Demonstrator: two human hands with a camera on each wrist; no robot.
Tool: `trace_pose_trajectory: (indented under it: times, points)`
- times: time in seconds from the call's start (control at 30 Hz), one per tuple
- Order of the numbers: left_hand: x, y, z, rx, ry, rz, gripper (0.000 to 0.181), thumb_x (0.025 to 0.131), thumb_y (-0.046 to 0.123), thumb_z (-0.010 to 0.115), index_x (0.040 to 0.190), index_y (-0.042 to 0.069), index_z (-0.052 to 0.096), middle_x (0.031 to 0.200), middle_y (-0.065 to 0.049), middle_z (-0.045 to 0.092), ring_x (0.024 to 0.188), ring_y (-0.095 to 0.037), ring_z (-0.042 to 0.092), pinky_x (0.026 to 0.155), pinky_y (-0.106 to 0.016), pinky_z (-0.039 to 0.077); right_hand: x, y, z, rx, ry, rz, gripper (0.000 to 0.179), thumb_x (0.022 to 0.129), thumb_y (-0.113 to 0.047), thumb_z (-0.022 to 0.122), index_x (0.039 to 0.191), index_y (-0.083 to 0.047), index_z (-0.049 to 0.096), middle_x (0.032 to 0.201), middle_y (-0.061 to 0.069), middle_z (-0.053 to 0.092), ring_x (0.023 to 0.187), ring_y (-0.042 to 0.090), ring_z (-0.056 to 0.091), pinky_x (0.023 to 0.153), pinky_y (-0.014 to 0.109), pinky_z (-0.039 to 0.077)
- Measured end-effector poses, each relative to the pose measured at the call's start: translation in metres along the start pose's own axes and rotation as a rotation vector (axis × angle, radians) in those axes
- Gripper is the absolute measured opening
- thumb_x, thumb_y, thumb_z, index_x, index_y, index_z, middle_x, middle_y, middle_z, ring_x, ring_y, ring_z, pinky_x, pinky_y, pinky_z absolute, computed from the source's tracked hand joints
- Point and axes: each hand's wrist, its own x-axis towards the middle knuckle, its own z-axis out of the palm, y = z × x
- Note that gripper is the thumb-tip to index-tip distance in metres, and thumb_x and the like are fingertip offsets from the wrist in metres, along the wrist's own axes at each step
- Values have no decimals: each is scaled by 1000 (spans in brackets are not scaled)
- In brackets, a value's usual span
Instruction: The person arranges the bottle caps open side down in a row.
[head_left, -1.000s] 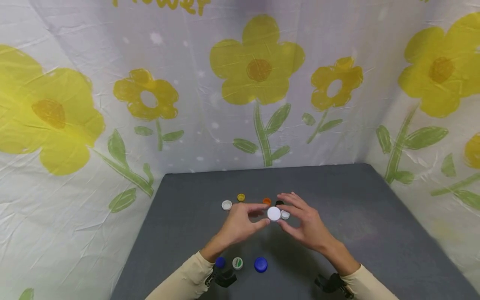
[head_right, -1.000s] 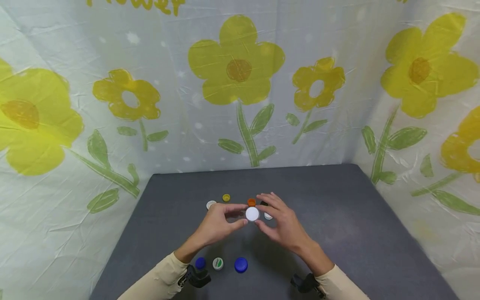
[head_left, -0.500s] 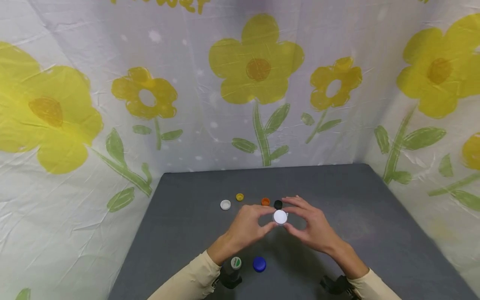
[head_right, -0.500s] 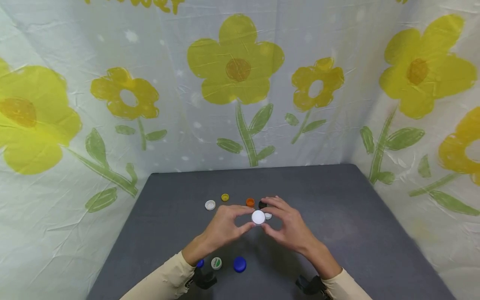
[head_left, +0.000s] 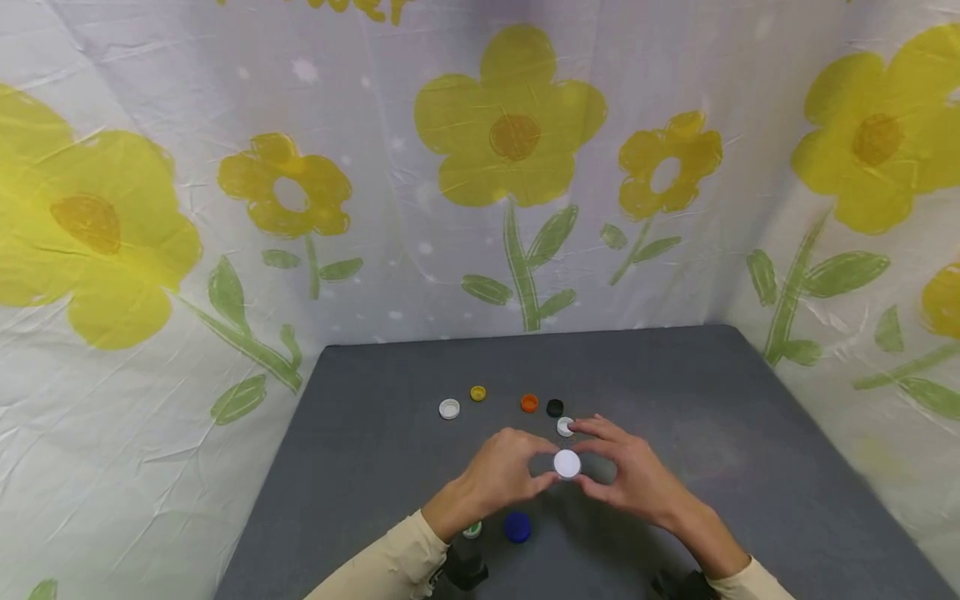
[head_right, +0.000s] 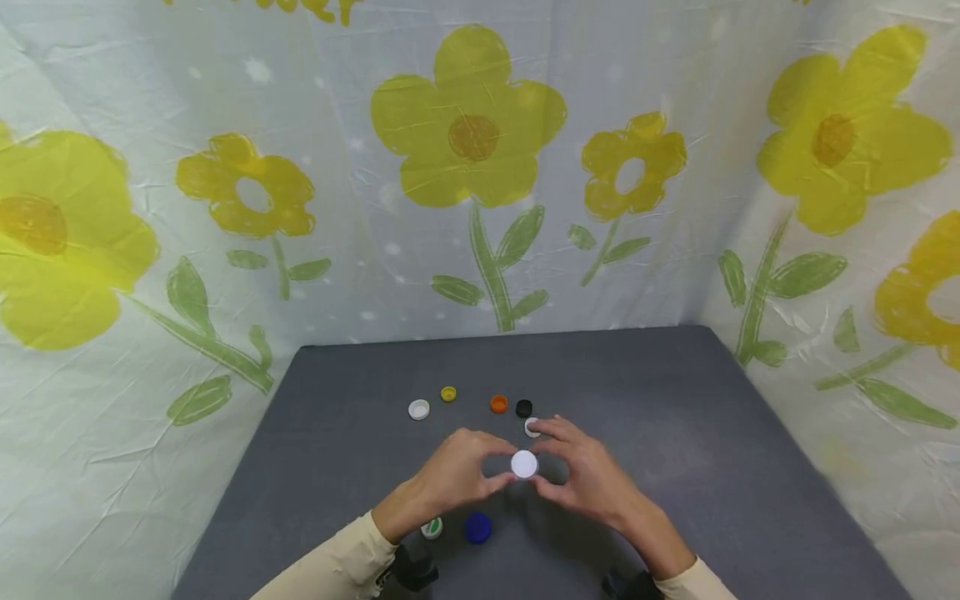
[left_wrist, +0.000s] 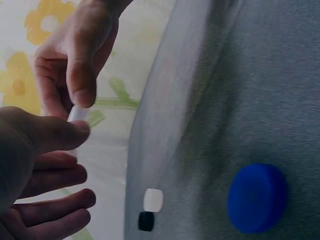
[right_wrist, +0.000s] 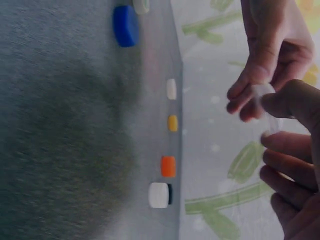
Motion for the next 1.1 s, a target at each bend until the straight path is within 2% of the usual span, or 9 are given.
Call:
trace_pose_trajectory:
  times: [0.1,0.27,0.47,0.63,0.73,0.9,1.1]
  points:
    - [-2,1,7,12,-81,-9,28,83,33,83,106,18,78,100,8,77,91,-5,71,77,-21,55,-6,0,4,-11,-48,7,34,74,-18,87,106,-18,74,135,6,63,128,41,57,97,57,50]
    - [-6,5,18,67,-163,-18,27,82,36,84,103,20,79,97,9,77,88,-5,70,71,-22,55,-14,-2,12,-56,-101,16,30,73,-20,87,100,-17,75,133,8,64,126,40,59,98,56,50]
    - [-11,9,37,182,-243,10,18,82,40,82,87,24,75,77,12,69,70,-4,63,57,-26,48,-25,-2,23,-103,-186,14,27,73,-21,86,97,-14,77,132,10,64,124,39,60,100,55,49]
    - [-16,14,48,328,-231,54,22,82,44,80,79,24,70,73,10,67,70,-11,65,59,-30,52,-31,-2,29,-122,-248,44,26,75,-19,84,99,-10,77,131,14,64,124,40,59,103,54,47]
    - [-18,16,51,379,-222,59,22,82,44,80,78,23,71,72,8,66,69,-13,64,60,-31,52,-33,-2,32,-139,-271,58,27,77,-19,84,101,-9,77,131,14,64,125,40,59,102,54,47]
    - [-22,20,57,453,-221,67,24,80,44,79,74,22,73,71,6,66,67,-15,61,62,-32,51,-35,-4,37,-181,-293,29,28,75,-20,85,100,-9,78,130,14,64,123,37,61,103,52,47]
    - [-26,25,62,523,-274,90,20,81,46,77,77,27,75,75,8,69,70,-13,60,66,-30,49,-33,-11,40,-184,-349,22,25,75,-18,85,97,-8,77,130,16,64,123,36,61,105,51,46]
